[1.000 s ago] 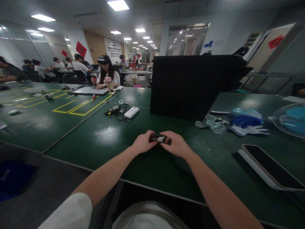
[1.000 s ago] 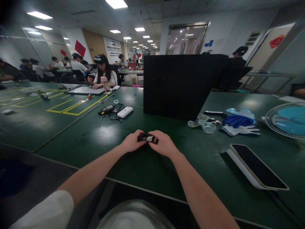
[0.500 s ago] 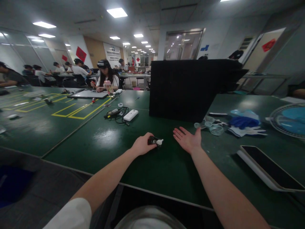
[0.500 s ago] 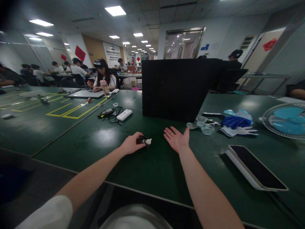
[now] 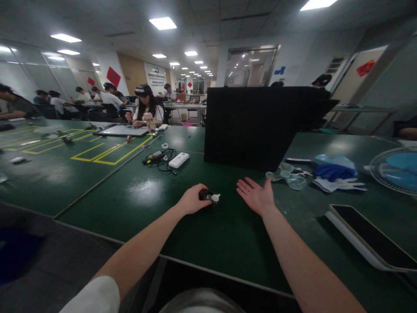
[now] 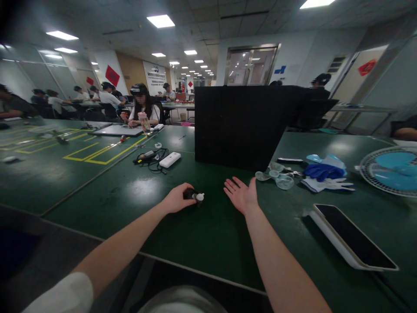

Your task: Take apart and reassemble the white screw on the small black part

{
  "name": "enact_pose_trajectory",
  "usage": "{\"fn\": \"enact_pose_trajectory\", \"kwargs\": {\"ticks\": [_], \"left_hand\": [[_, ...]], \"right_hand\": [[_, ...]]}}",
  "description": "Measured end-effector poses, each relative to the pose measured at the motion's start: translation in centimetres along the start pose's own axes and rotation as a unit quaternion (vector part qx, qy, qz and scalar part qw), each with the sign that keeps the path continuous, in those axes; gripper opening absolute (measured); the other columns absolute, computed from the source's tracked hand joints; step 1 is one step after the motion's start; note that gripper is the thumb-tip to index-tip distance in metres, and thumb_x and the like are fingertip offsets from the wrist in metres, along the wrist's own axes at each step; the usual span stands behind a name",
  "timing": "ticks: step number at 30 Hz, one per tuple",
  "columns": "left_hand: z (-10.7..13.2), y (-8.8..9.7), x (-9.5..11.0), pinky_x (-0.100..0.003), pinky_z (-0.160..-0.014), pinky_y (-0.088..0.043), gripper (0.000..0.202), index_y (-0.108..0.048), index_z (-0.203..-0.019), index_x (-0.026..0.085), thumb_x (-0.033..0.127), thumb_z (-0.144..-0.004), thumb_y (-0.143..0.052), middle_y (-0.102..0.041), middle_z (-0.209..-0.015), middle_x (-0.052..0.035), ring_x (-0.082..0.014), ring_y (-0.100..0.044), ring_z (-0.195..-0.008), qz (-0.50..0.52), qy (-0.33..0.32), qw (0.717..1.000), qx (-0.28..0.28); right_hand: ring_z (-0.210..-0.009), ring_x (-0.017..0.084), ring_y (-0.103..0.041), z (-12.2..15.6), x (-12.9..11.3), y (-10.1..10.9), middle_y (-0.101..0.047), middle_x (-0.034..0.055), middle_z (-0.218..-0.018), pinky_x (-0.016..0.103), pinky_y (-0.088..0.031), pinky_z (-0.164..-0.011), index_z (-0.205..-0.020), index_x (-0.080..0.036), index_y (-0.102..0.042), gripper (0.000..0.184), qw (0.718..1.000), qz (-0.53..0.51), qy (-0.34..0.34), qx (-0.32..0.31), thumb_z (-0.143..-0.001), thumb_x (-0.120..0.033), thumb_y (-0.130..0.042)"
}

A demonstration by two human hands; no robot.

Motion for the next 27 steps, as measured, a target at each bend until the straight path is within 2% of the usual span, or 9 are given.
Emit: {"fn": "enact_pose_trajectory", "kwargs": {"ticks": [4,7,10,13,16,19,21,25,27], "left_hand": [[-0.1,2.4,-3.0,-0.032,-0.086,-0.051,0.051,-0.054,-0.121,0.024,0.034,-0.075,-0.072,-0.068,-0.111,-0.0038,-0.0195,-0.065,-0.100,-0.010,0.024,0.999,0.031],[0.5,5.6,-5.7,-0.037,-0.092,-0.050,0.051,-0.052,-0.125,0.025,0.026,-0.076,-0.068,-0.065,-0.118,-0.0054,-0.0230,-0.064,-0.105,-0.105,0.037,0.989,0.100],[1.5,8.5,-7.3,-0.043,-0.104,-0.043,0.048,-0.056,-0.122,0.025,0.016,-0.076,-0.063,-0.061,-0.127,-0.0084,-0.0273,-0.056,-0.118,-0.228,-0.005,0.964,0.136],[2.5,9.9,-8.0,-0.048,-0.115,-0.028,0.046,-0.059,-0.119,0.026,0.008,-0.077,-0.056,-0.058,-0.131,-0.0083,-0.0283,-0.046,-0.130,-0.312,-0.060,0.939,0.133],[3.0,10.4,-8.5,-0.052,-0.117,-0.021,0.045,-0.060,-0.118,0.027,0.007,-0.079,-0.051,-0.058,-0.131,-0.0086,-0.0287,-0.044,-0.131,-0.343,-0.056,0.925,0.155],[3.1,11.0,-9.6,-0.053,-0.115,-0.023,0.045,-0.060,-0.118,0.026,0.008,-0.077,-0.054,-0.060,-0.127,-0.0101,-0.0305,-0.046,-0.128,-0.337,-0.005,0.919,0.205],[3.1,11.9,-11.0,-0.050,-0.111,-0.031,0.044,-0.059,-0.118,0.024,0.011,-0.075,-0.058,-0.059,-0.126,-0.0110,-0.0312,-0.050,-0.123,-0.308,0.058,0.917,0.247],[2.7,13.0,-14.3,-0.040,-0.095,-0.046,0.048,-0.052,-0.121,0.022,0.022,-0.075,-0.066,-0.061,-0.122,-0.0108,-0.0270,-0.059,-0.111,-0.161,0.192,0.914,0.319],[2.0,12.5,-15.2,-0.037,-0.093,-0.048,0.051,-0.047,-0.124,0.020,0.031,-0.078,-0.067,-0.062,-0.121,-0.0106,-0.0231,-0.061,-0.109,-0.062,0.211,0.912,0.348]], "right_hand": [[-0.127,0.030,-0.054,0.0,0.0,-0.1,-0.054,0.0180,-0.138,0.054,-0.047,-0.099,-0.134,-0.024,-0.048,0.081,1.000,0.010,0.001,0.000,-0.082,-0.083,-0.027],[-0.128,0.030,-0.054,0.0,0.1,-0.2,-0.055,0.0185,-0.137,0.053,-0.048,-0.099,-0.134,-0.023,-0.048,0.081,1.000,0.015,0.000,0.003,-0.083,-0.081,-0.026],[-0.128,0.030,-0.053,-0.1,0.1,-0.3,-0.056,0.0186,-0.135,0.054,-0.050,-0.097,-0.134,-0.023,-0.049,0.080,1.000,0.015,0.001,0.004,-0.084,-0.081,-0.024],[-0.128,0.031,-0.053,-0.3,0.1,-0.1,-0.056,0.0181,-0.136,0.054,-0.050,-0.097,-0.133,-0.024,-0.049,0.079,1.000,0.002,-0.001,0.002,-0.084,-0.081,-0.026],[-0.127,0.032,-0.054,-0.4,0.1,0.0,-0.055,0.0172,-0.137,0.055,-0.050,-0.097,-0.132,-0.025,-0.049,0.077,1.000,-0.003,-0.007,0.000,-0.084,-0.081,-0.029],[-0.127,0.032,-0.054,-0.3,0.1,-0.1,-0.055,0.0179,-0.136,0.053,-0.051,-0.097,-0.131,-0.024,-0.050,0.078,1.000,0.004,-0.003,0.007,-0.083,-0.081,-0.029],[-0.126,0.032,-0.055,-0.2,0.1,-0.2,-0.056,0.0190,-0.135,0.052,-0.051,-0.097,-0.130,-0.022,-0.052,0.078,1.000,0.009,0.000,0.010,-0.084,-0.081,-0.028],[-0.125,0.032,-0.056,-0.1,0.1,-0.6,-0.058,0.0194,-0.133,0.051,-0.052,-0.096,-0.125,-0.020,-0.054,0.076,1.000,0.019,0.003,0.011,-0.086,-0.078,-0.024],[-0.124,0.031,-0.056,0.0,0.1,-0.7,-0.058,0.0186,-0.133,0.051,-0.052,-0.096,-0.123,-0.021,-0.054,0.075,1.000,0.027,0.003,0.009,-0.086,-0.078,-0.022]]}}
Point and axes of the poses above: each hand's wrist, its own z-axis away from the middle knuckle, its own y-axis out of the back of the hand, x = y × z, the point moved 3 cm from there along -z, towards the middle knuckle
